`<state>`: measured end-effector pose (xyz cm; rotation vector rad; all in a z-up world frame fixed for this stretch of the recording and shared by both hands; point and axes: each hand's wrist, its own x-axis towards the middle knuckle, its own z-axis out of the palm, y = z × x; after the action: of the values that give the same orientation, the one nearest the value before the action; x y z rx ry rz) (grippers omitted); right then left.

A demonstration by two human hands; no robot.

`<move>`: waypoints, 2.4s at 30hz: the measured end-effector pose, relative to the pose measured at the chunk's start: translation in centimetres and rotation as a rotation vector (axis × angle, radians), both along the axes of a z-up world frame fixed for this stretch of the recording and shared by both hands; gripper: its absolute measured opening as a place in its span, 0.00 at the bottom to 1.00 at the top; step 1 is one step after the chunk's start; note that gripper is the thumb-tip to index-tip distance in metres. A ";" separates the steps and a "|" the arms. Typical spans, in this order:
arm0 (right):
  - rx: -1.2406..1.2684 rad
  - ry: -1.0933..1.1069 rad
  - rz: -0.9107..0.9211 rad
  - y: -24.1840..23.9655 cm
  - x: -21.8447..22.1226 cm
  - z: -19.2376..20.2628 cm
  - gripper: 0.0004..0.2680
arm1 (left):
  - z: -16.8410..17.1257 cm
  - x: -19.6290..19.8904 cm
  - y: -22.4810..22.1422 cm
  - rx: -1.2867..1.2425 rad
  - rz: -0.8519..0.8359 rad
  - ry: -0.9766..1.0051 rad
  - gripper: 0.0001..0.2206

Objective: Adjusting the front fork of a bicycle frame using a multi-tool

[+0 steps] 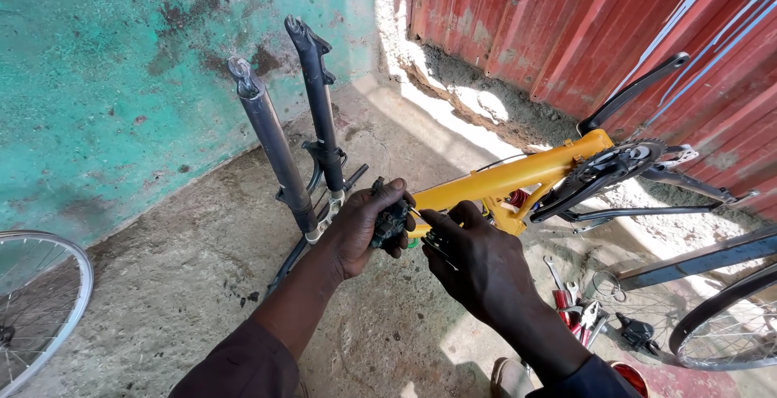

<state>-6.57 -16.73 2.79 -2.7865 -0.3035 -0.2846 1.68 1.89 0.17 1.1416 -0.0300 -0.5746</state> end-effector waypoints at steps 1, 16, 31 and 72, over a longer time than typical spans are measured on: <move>0.001 0.001 0.000 -0.1 -0.1 0.0 0.19 | 0.1 0.0 0.0 0.001 0.000 0.001 0.15; 1.666 0.481 0.066 -1.2 1.8 -0.1 0.19 | -1.0 0.3 -0.5 0.008 0.128 -0.114 0.21; 1.543 0.332 -0.147 -0.4 1.6 -0.8 0.17 | 2.2 -2.5 -1.2 0.558 0.073 -0.919 0.11; 1.858 0.634 -0.426 0.5 2.2 -1.2 0.04 | -2.4 1.2 -0.7 -0.383 0.457 0.424 0.12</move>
<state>-4.39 -16.20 1.55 -0.9303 0.5004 0.1989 2.92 1.21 -2.19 0.6075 0.4576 -0.3686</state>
